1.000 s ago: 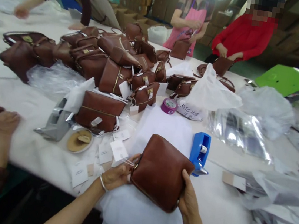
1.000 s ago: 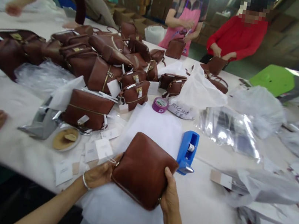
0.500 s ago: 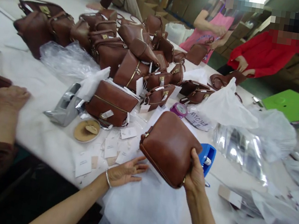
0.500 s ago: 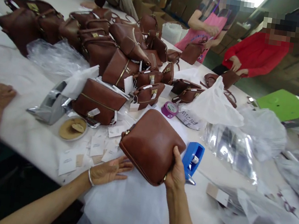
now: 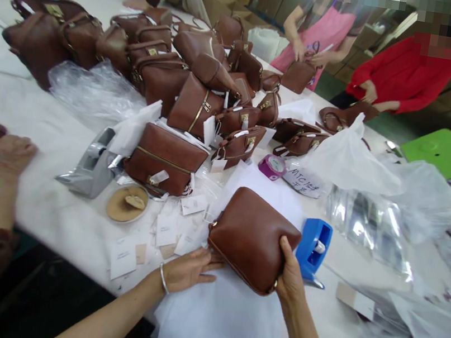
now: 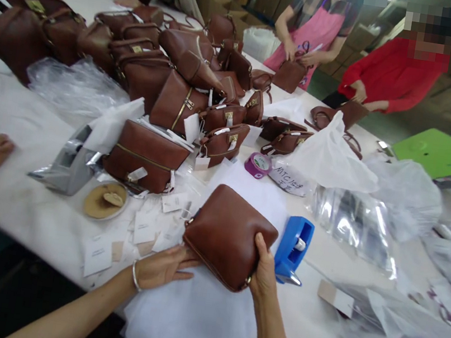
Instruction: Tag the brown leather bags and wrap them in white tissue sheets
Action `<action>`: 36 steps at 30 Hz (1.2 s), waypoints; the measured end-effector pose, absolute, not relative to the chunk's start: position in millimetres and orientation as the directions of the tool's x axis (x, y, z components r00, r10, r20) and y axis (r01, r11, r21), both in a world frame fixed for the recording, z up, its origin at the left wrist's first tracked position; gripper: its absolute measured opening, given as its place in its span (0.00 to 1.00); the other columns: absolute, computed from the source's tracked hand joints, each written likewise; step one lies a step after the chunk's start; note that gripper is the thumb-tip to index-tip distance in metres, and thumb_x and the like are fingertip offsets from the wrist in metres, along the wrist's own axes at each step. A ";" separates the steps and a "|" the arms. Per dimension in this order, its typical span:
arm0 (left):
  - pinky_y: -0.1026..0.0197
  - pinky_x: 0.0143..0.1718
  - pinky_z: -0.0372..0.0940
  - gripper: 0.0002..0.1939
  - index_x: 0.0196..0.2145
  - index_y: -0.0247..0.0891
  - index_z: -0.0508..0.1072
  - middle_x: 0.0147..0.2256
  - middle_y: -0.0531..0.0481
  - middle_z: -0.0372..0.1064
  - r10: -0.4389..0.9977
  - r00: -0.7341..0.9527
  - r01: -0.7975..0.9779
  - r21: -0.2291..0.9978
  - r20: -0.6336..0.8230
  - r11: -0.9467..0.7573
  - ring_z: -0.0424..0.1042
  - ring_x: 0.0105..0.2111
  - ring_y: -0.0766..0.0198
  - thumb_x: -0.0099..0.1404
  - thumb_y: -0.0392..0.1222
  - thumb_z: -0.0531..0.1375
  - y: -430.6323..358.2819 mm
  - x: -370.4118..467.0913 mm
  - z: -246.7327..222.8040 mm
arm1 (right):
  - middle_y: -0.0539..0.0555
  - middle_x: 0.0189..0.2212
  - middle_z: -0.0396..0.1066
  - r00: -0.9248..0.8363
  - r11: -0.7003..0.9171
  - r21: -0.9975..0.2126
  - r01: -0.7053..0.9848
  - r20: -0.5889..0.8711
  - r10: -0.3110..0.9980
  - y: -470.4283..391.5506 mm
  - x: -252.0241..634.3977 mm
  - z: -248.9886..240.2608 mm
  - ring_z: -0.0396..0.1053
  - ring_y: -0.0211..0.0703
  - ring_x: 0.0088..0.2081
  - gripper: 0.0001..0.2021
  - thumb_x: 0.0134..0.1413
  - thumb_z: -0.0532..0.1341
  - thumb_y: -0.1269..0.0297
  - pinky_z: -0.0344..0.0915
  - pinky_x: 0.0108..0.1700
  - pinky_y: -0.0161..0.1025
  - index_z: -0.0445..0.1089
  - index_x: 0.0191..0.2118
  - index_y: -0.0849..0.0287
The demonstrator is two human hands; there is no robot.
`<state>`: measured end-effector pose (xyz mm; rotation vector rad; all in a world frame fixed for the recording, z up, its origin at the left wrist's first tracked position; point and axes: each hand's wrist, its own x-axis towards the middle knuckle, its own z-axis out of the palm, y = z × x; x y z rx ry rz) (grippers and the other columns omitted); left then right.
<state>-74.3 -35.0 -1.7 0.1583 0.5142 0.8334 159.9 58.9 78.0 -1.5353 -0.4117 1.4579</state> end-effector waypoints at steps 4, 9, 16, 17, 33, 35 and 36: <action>0.47 0.57 0.54 0.30 0.60 0.53 0.60 0.60 0.42 0.63 0.732 0.568 -0.665 0.314 -0.375 0.677 0.57 0.63 0.50 0.63 0.45 0.64 -34.4 -76.7 -3.0 | 0.55 0.49 0.75 0.324 -0.506 -0.812 -0.292 -0.581 0.746 52.6 186.2 41.4 0.73 0.55 0.49 0.35 0.42 0.68 0.46 0.73 0.49 0.48 0.65 0.56 0.56; 0.46 0.56 0.56 0.32 0.60 0.52 0.59 0.58 0.41 0.64 0.726 0.568 -0.664 0.306 -0.388 0.682 0.57 0.63 0.49 0.62 0.45 0.66 -32.3 -77.4 1.5 | 0.55 0.47 0.75 0.316 -0.481 -0.847 -0.228 -0.532 0.786 61.5 191.3 47.4 0.72 0.53 0.49 0.34 0.42 0.69 0.47 0.72 0.50 0.44 0.67 0.54 0.58; 0.44 0.56 0.59 0.25 0.56 0.51 0.65 0.53 0.48 0.68 0.717 0.537 -0.644 0.332 -0.445 0.689 0.65 0.56 0.53 0.62 0.40 0.65 -28.5 -76.6 7.5 | 0.56 0.42 0.77 0.244 -0.534 -0.834 -0.139 -0.551 0.798 67.2 206.6 47.7 0.75 0.52 0.42 0.31 0.41 0.69 0.45 0.72 0.45 0.45 0.71 0.48 0.60; 0.44 0.56 0.60 0.27 0.57 0.51 0.64 0.52 0.48 0.69 0.715 0.536 -0.640 0.338 -0.448 0.691 0.65 0.56 0.53 0.62 0.40 0.65 -28.0 -76.4 8.8 | 0.56 0.42 0.77 0.272 -0.531 -0.842 -0.097 -0.536 0.799 66.9 208.2 44.4 0.75 0.52 0.42 0.30 0.41 0.69 0.44 0.72 0.45 0.44 0.71 0.47 0.60; 0.57 0.43 0.71 0.25 0.47 0.38 0.73 0.45 0.45 0.70 0.795 0.124 -0.365 0.717 -0.595 0.594 0.71 0.46 0.54 0.54 0.49 0.69 -8.5 -42.6 27.6 | 0.57 0.42 0.75 0.481 -0.373 -0.904 0.208 -0.238 0.844 43.6 203.2 33.9 0.71 0.53 0.45 0.31 0.45 0.62 0.38 0.67 0.48 0.45 0.68 0.46 0.60; 0.56 0.42 0.71 0.28 0.50 0.39 0.70 0.46 0.43 0.69 0.777 0.105 -0.329 0.716 -0.620 0.616 0.72 0.46 0.52 0.53 0.50 0.70 -6.7 -44.1 25.5 | 0.56 0.41 0.75 0.429 -0.341 -0.911 0.233 -0.219 0.877 47.1 200.5 31.3 0.71 0.54 0.46 0.29 0.45 0.63 0.40 0.66 0.49 0.46 0.68 0.46 0.59; 0.55 0.42 0.71 0.31 0.52 0.40 0.69 0.48 0.42 0.69 0.773 0.110 -0.325 0.712 -0.625 0.622 0.72 0.47 0.51 0.53 0.51 0.70 -5.6 -45.6 23.9 | 0.56 0.41 0.75 0.399 -0.328 -0.917 0.229 -0.219 0.891 48.8 199.6 30.4 0.72 0.54 0.46 0.29 0.45 0.64 0.41 0.66 0.50 0.46 0.68 0.46 0.59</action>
